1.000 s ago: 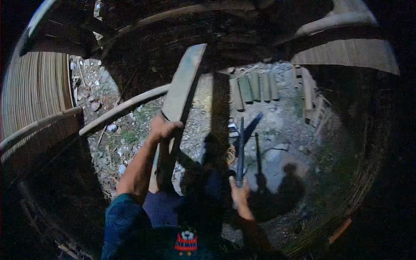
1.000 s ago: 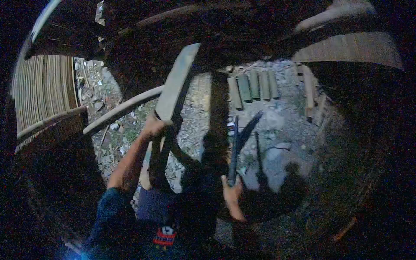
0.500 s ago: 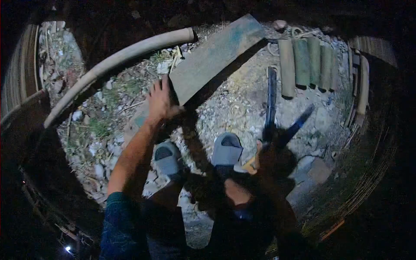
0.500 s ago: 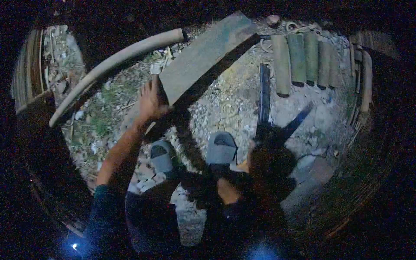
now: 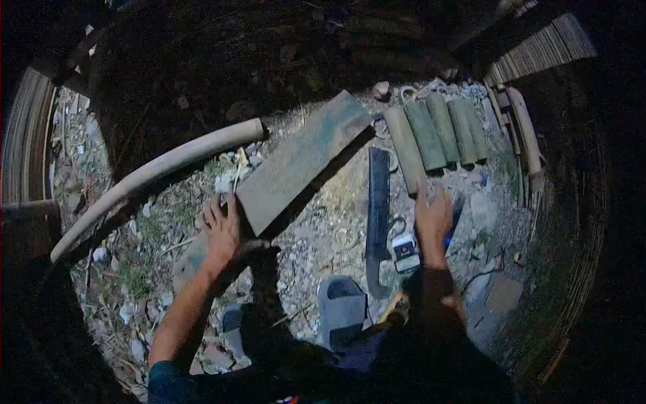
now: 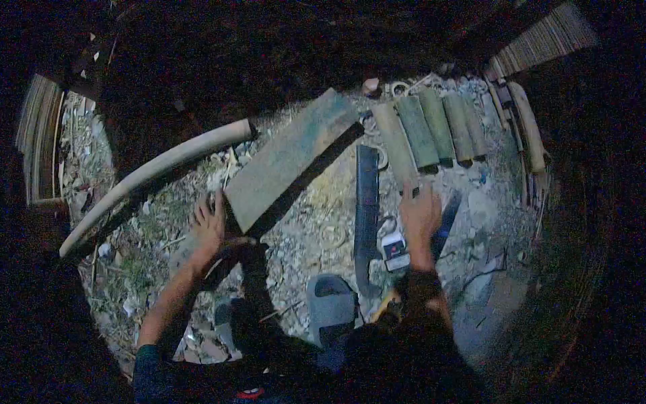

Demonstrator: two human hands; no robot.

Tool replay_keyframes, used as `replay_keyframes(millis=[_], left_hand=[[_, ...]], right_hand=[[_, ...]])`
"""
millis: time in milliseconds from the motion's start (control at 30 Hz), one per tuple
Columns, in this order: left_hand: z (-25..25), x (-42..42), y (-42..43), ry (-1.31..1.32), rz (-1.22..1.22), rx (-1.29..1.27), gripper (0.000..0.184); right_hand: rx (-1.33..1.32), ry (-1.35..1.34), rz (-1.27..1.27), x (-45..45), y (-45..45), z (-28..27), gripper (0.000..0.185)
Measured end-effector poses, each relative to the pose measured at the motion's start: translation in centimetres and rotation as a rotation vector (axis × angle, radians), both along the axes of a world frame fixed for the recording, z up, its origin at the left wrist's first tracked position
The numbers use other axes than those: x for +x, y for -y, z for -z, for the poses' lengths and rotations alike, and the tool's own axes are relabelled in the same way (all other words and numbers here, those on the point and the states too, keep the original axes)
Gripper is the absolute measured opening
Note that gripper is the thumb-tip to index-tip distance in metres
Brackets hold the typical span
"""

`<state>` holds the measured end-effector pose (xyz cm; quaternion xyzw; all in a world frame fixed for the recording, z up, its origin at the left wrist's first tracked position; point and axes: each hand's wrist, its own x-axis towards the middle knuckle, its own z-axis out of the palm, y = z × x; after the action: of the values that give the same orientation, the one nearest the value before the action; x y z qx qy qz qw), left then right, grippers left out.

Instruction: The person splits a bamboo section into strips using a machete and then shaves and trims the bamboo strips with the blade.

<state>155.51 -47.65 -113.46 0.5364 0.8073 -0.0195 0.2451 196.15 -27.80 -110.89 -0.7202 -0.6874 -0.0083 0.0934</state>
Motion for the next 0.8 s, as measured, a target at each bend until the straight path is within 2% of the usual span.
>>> replay_keyframes(millis=[33, 100, 133, 200, 233, 267, 300, 333, 367, 400, 433, 500, 567, 633, 667, 700, 733, 800], left_hand=[[-1.3, 0.7, 0.2, -0.009, 0.007, -0.009, 0.137], [-3.5, 1.4, 0.2, 0.052, -0.005, 0.316, 0.127], [-4.7, 1.7, 0.4, 0.055, -0.012, 0.385, 0.111], [-6.7, 1.4, 1.4, 0.040, 0.012, 0.444, 0.104], [-7.8, 1.3, 1.7, 0.043, 0.042, 0.496, 0.097], [-9.6, 1.4, 2.0, 0.027, 0.015, 0.550, 0.082], [-10.3, 1.1, 2.3, 0.009, 0.009, 0.558, 0.082], [-10.9, 0.7, 2.5, 0.125, -0.031, 0.600, 0.077], [-11.5, 0.4, 2.7, 0.245, -0.069, 0.635, 0.072], [-12.8, 0.5, 2.6, 0.239, -0.095, 0.622, 0.064], [-14.2, 1.1, 2.4, 0.232, -0.093, 0.622, 0.064], [-16.5, 2.7, 1.8, 0.760, -0.481, 0.423, 0.066], [-16.7, 3.9, 1.0, 0.764, -0.419, 0.344, 0.070], [-15.9, 6.1, 0.7, 0.812, -0.378, 0.454, 0.083], [-14.9, 7.4, 0.5, 1.079, -0.493, 0.574, 0.077], [-14.7, 8.0, 0.2, 1.082, -0.467, 0.567, 0.077], [-14.7, 8.4, 0.0, 1.100, -0.573, 0.599, 0.070], [-15.5, 9.3, -0.7, 1.053, -0.705, 0.704, 0.052]], right_hand=[[0.119, 0.101, -0.111, 1.2, -2.3, 1.5, 0.065], [-0.086, 0.133, -0.176, 1.4, -5.2, 1.8, 0.078], [-0.074, 0.114, -0.185, 1.8, -5.8, 2.3, 0.078], [-0.356, 0.038, -0.182, 2.5, -6.7, 3.5, 0.082], [-0.341, 0.025, -0.193, 2.3, -6.5, 3.5, 0.082], [-0.255, -0.081, -0.167, 2.1, -5.8, 3.5, 0.081], [-0.177, -0.188, -0.142, 1.9, -5.1, 3.6, 0.079], [-0.223, -0.230, -0.043, 0.5, -3.6, 1.6, 0.071], [-0.230, -0.238, -0.050, -0.7, -1.5, 0.1, 0.071], [-0.225, -0.439, -0.108, -1.7, 0.8, -1.1, 0.067], [-0.213, -0.639, -0.166, -2.8, 2.8, -2.1, 0.064], [-0.191, -0.815, -0.367, -5.3, 7.1, -3.5, 0.059], [-0.150, -0.957, -0.572, -8.3, 10.6, -4.7, 0.058], [-0.111, -0.834, -0.774, -9.6, 12.2, -2.4, 0.077], [-0.051, -0.826, -0.846, -10.6, 12.9, -3.7, 0.078], [0.010, -0.817, -0.913, -10.9, 13.2, -5.1, 0.079], [0.023, -0.820, -0.893, -10.1, 13.3, -5.2, 0.079], [0.054, -0.836, -0.732, -8.8, 14.3, -4.9, 0.068]])
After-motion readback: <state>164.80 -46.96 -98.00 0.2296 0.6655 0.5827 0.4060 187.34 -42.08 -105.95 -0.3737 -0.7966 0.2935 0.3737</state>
